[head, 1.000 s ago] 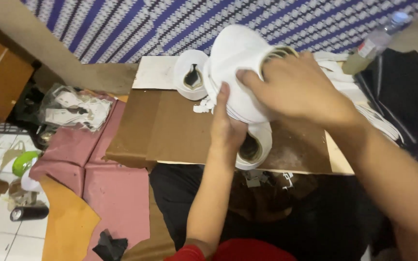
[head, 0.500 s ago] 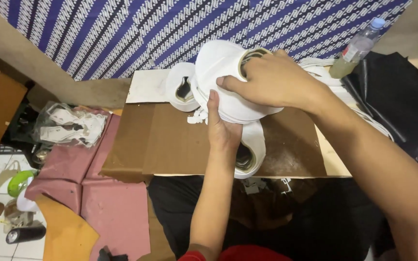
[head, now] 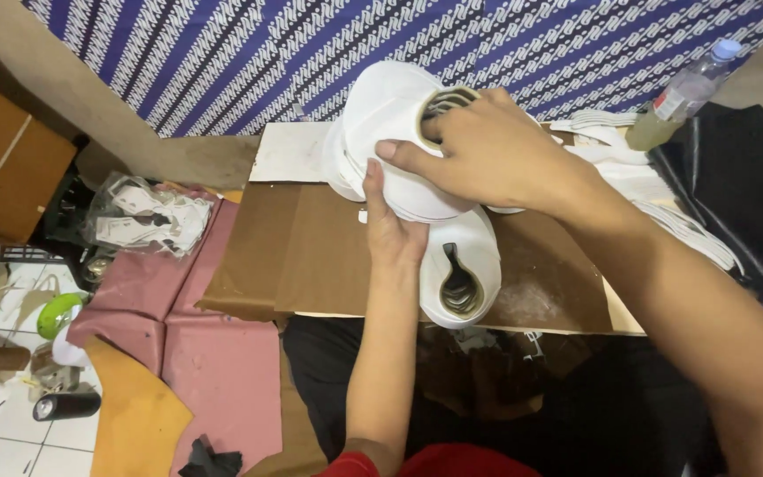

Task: The person is picking up, inspecting, and stacking white shoe upper components on a cardboard box surface in a workshop.

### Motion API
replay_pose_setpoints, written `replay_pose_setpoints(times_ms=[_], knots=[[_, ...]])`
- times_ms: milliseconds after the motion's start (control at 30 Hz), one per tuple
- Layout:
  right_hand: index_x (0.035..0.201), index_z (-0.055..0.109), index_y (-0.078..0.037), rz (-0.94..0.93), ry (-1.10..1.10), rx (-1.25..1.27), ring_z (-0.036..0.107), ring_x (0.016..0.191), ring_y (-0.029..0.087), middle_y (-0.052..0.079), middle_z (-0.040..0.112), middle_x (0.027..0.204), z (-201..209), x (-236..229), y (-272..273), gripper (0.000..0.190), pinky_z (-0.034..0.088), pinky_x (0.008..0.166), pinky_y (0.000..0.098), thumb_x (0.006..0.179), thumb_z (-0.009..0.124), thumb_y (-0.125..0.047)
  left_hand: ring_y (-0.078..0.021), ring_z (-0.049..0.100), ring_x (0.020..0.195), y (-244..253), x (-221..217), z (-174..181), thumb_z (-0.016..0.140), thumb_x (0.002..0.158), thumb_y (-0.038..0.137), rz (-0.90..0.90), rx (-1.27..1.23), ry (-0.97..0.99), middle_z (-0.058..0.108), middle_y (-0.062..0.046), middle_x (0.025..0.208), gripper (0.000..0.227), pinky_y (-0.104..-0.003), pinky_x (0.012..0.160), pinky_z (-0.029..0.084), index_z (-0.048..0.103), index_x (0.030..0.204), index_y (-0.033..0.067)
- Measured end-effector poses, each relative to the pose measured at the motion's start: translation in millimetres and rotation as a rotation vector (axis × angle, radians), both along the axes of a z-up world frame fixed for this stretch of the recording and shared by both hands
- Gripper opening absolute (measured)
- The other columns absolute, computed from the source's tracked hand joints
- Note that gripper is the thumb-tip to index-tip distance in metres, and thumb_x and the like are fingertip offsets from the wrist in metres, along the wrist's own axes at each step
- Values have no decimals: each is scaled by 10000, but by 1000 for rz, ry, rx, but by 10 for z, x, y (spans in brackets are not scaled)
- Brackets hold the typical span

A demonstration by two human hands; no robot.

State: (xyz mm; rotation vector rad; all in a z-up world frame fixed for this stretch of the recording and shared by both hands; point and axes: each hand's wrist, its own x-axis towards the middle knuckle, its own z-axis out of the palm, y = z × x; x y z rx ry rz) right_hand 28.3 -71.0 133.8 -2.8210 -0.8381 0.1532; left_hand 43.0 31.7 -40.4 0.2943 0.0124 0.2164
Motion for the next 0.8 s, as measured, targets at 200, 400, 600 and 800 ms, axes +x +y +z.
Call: replay_pose_setpoints(times_ms=[200, 400, 600, 800], knots=[[1333, 659, -4, 285, -458, 586, 650, 1155, 313, 160, 734, 1190, -128, 51, -130, 517, 232, 1145, 595, 1099, 439, -409, -345, 587, 1265, 303, 74, 143, 695, 867, 528, -127, -78, -74, 603, -199, 1402, 777, -498, 1128, 446, 528, 1467, 63], [1333, 624, -17, 22, -322, 835, 622, 1151, 256, 134, 642, 1280, -409, 176, -386, 316, 460, 958, 388, 1083, 578, -206, -354, 550, 1320, 454, -42, 337, 757, 714, 545, -98, -155, 79, 596, -124, 1443, 836, -583, 1109, 444, 572, 1445, 183], [1430, 548, -22, -192, 96, 862, 557, 1207, 579, 329, 586, 1342, -545, 147, -463, 627, 444, 994, 685, 1048, 563, -520, -309, 572, 1329, 381, -180, 490, 792, 824, 528, -55, -261, 49, 584, -118, 1457, 785, -538, 1152, 465, 552, 1461, 135], [1634, 86, -22, -430, 803, 1268, 293, 1431, 626, 439, 82, 1598, -640, -40, -253, 1251, 366, 1085, 708, 767, 482, -832, -286, 524, 1376, 255, -272, 547, 798, 797, 567, -102, -235, 32, 543, -93, 1508, 850, -526, 1207, 393, 530, 1488, 151]])
